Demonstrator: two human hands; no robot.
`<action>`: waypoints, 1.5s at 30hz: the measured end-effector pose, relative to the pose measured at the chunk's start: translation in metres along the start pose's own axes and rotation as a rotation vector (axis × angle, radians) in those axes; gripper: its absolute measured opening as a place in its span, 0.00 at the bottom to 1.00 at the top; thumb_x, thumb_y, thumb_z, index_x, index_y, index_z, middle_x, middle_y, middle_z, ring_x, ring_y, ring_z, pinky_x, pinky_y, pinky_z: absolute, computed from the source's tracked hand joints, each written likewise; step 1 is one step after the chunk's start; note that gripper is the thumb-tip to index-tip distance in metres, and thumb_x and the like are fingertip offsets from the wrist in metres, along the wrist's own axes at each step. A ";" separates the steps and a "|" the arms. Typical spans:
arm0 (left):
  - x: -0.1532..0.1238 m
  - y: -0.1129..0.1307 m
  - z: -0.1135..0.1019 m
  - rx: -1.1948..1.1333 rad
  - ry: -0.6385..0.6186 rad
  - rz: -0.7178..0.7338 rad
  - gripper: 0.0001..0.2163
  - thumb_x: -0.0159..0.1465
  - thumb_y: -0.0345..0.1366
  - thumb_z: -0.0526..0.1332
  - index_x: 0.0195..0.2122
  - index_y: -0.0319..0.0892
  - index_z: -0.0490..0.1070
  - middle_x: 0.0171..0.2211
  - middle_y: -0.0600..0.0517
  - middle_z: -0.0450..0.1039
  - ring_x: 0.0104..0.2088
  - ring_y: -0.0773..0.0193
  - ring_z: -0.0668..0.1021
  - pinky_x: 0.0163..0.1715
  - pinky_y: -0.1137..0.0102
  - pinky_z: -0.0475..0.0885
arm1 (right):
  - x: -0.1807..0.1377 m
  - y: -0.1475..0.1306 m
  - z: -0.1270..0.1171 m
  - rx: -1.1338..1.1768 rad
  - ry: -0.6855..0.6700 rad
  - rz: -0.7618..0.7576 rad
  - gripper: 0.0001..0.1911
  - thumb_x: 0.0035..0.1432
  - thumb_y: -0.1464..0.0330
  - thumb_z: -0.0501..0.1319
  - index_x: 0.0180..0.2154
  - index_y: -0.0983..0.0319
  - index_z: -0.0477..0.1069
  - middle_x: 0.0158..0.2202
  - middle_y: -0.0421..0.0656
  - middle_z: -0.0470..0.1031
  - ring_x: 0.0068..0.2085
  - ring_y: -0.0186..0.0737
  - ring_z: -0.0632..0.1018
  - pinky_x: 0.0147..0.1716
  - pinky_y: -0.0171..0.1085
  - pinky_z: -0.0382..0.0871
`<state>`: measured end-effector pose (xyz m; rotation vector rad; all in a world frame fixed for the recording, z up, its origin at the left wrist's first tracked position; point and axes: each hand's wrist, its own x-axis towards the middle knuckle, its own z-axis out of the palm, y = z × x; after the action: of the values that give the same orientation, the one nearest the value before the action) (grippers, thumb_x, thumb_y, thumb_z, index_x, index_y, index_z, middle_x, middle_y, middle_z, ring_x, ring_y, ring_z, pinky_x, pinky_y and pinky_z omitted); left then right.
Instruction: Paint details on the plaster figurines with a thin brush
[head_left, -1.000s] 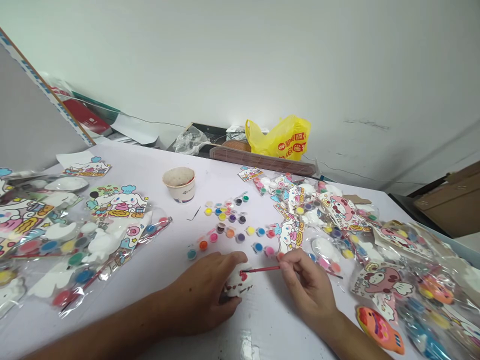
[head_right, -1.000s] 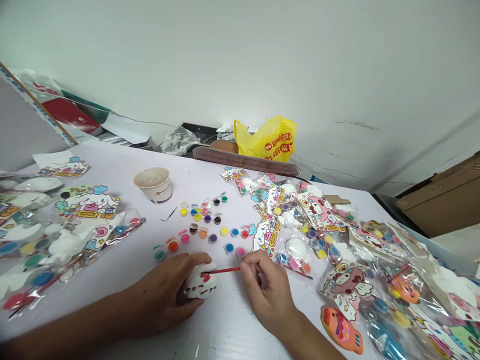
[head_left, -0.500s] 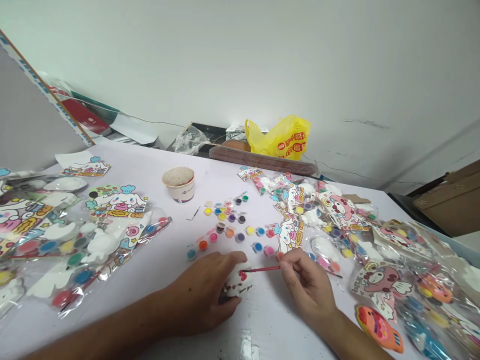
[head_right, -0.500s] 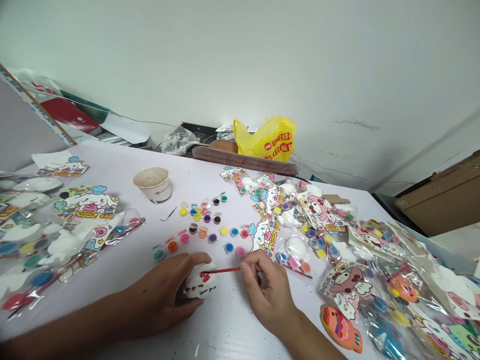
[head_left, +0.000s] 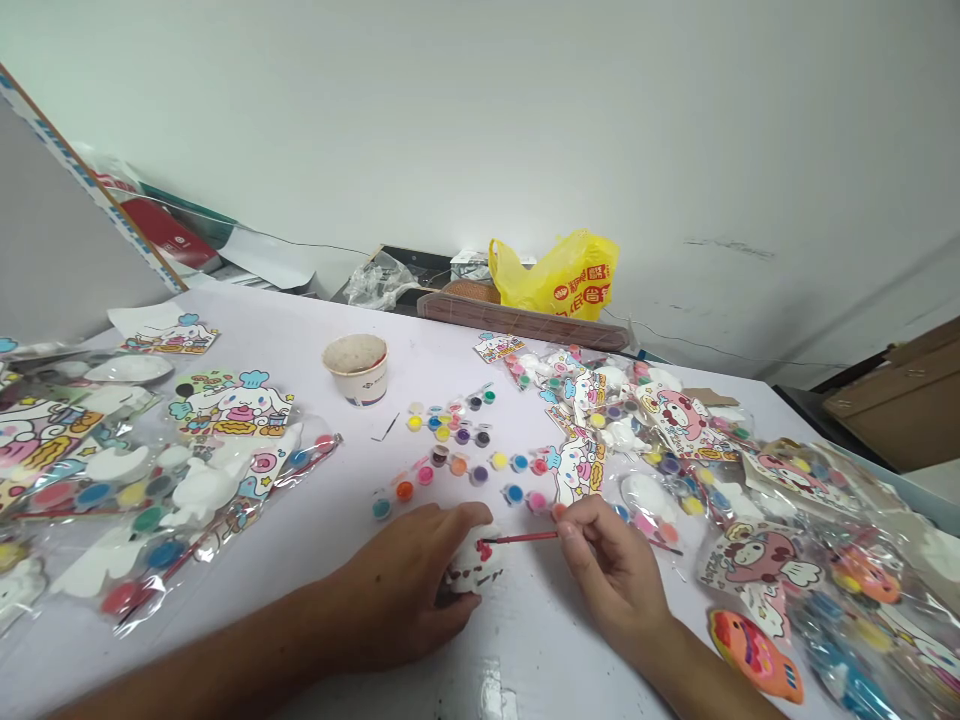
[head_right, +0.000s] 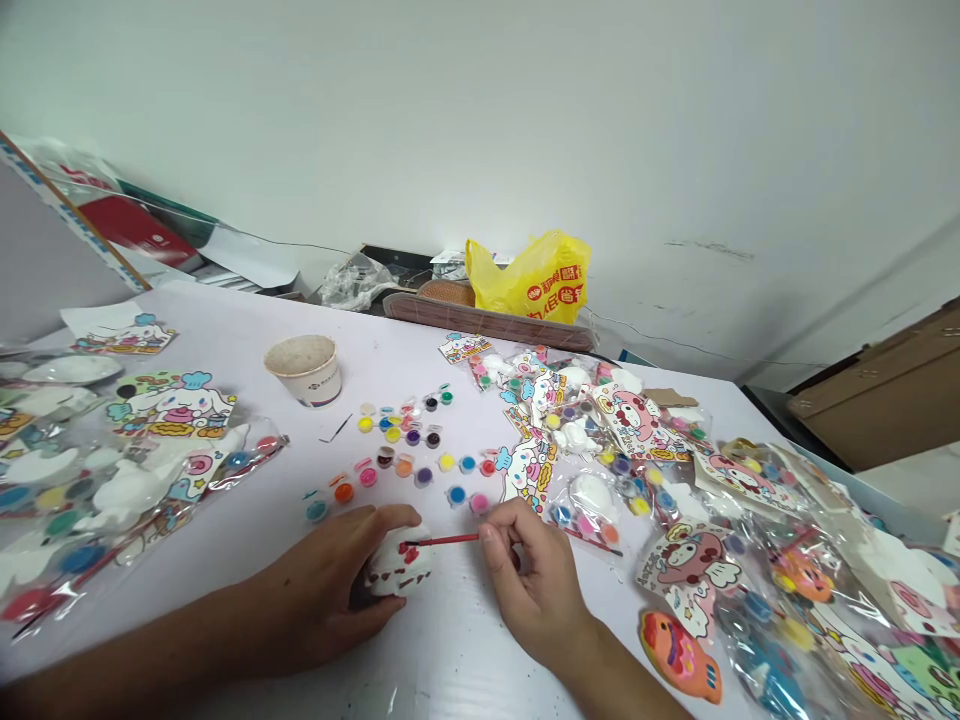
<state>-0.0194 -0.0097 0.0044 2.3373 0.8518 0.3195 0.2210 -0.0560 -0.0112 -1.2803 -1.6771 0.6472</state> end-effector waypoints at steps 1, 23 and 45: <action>0.000 0.000 0.000 0.001 0.001 0.002 0.27 0.60 0.34 0.61 0.57 0.50 0.50 0.49 0.47 0.70 0.45 0.54 0.73 0.45 0.59 0.70 | 0.000 0.000 0.000 -0.005 -0.003 -0.002 0.10 0.68 0.66 0.51 0.31 0.59 0.62 0.21 0.34 0.55 0.23 0.34 0.59 0.24 0.35 0.59; 0.000 0.001 -0.002 -0.005 0.003 0.014 0.28 0.61 0.32 0.61 0.57 0.53 0.47 0.48 0.49 0.70 0.46 0.54 0.73 0.45 0.59 0.69 | -0.002 0.002 0.001 0.095 -0.022 0.014 0.10 0.68 0.68 0.51 0.31 0.58 0.60 0.21 0.32 0.53 0.22 0.33 0.57 0.30 0.36 0.60; 0.001 0.005 -0.006 -0.024 -0.014 0.019 0.30 0.56 0.29 0.59 0.58 0.51 0.48 0.43 0.50 0.70 0.42 0.55 0.73 0.43 0.59 0.70 | 0.000 0.002 -0.004 0.012 0.005 -0.033 0.08 0.67 0.70 0.52 0.32 0.58 0.63 0.21 0.32 0.56 0.21 0.33 0.59 0.26 0.34 0.60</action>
<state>-0.0186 -0.0096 0.0120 2.3245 0.8149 0.3187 0.2258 -0.0559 -0.0114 -1.2425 -1.6843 0.6327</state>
